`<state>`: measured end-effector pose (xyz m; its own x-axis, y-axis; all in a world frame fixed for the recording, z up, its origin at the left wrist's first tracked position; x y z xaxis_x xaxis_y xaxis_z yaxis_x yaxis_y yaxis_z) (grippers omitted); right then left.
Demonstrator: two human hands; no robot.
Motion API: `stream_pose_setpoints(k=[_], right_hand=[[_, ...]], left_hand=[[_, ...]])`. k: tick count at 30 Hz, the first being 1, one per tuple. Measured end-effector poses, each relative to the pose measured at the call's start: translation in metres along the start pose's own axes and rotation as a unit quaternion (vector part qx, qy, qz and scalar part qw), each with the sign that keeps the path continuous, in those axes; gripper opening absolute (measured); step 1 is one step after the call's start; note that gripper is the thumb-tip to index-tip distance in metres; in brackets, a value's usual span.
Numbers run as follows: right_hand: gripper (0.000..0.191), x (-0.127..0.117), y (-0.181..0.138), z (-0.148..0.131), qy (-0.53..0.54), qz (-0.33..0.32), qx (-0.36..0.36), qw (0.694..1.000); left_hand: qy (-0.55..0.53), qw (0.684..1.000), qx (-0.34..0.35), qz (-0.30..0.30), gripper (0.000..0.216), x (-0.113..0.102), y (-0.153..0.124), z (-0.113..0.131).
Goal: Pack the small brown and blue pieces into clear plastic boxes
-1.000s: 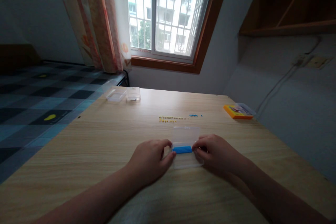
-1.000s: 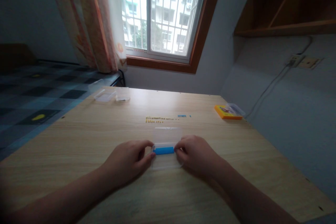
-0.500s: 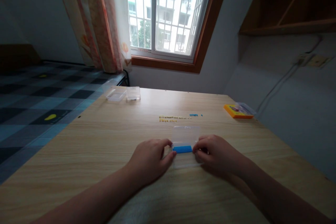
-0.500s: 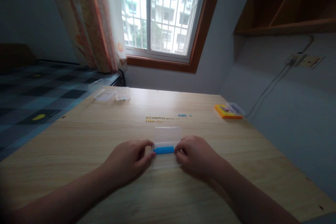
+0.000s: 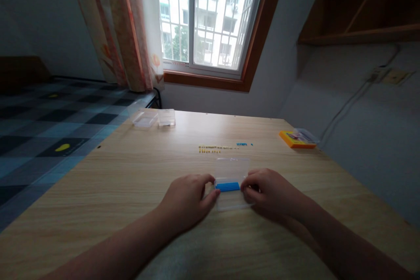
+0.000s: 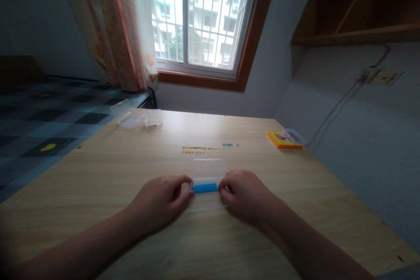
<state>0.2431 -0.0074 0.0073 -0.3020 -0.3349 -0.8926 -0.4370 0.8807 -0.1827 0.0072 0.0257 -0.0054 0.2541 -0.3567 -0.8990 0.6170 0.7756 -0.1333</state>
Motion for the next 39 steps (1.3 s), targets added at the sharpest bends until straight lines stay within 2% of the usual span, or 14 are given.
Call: stream_pose_setpoints(k=[5,7,9,12,15,18,22,28,39], right_hand=[[0.022,-0.008,-0.009,-0.001,0.003,0.035,-0.019,0.999],[0.022,-0.015,-0.013,0.003,0.018,0.076,-0.042,0.996],[0.02,-0.023,-0.013,0.013,0.042,0.157,-0.056,0.985],[0.019,-0.029,-0.006,0.043,0.076,0.307,-0.033,0.948],[0.024,-0.024,0.01,0.079,0.069,0.382,0.017,0.921],[0.028,-0.014,0.028,0.108,0.047,0.395,0.054,0.916],[0.032,-0.003,0.048,0.127,0.015,0.385,0.098,0.918],[0.036,-0.003,0.071,0.132,-0.063,0.345,0.111,0.93],[0.017,-0.014,0.099,0.134,-0.125,0.318,0.106,0.934]], left_hand=[[-0.001,1.0,-0.005,-0.002,0.031,-0.001,0.0,0.001],[-0.002,1.0,-0.006,-0.005,0.031,-0.001,0.001,0.001],[-0.003,1.0,-0.008,-0.007,0.031,-0.001,0.001,0.0],[-0.002,1.0,-0.011,-0.007,0.032,0.0,0.001,-0.002],[-0.002,1.0,-0.015,-0.008,0.032,0.0,0.002,-0.004],[-0.002,1.0,-0.017,-0.011,0.033,-0.001,0.002,-0.004],[-0.002,1.0,-0.022,-0.008,0.032,-0.002,0.001,-0.004],[-0.002,1.0,-0.022,-0.006,0.032,-0.002,0.001,-0.004],[-0.003,1.0,-0.027,-0.011,0.032,-0.004,-0.001,-0.002]])
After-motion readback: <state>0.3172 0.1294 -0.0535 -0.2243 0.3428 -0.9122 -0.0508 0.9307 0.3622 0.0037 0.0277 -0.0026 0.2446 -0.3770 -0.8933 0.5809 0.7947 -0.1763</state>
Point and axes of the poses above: each hand's wrist, its own y-axis towards the middle knuckle, its own x-axis out of the palm, z = x × y, the point moved 1 cm from there along y, towards the middle knuckle, and after that the axes turned 13 degrees about -z, right-handed, at the moved point
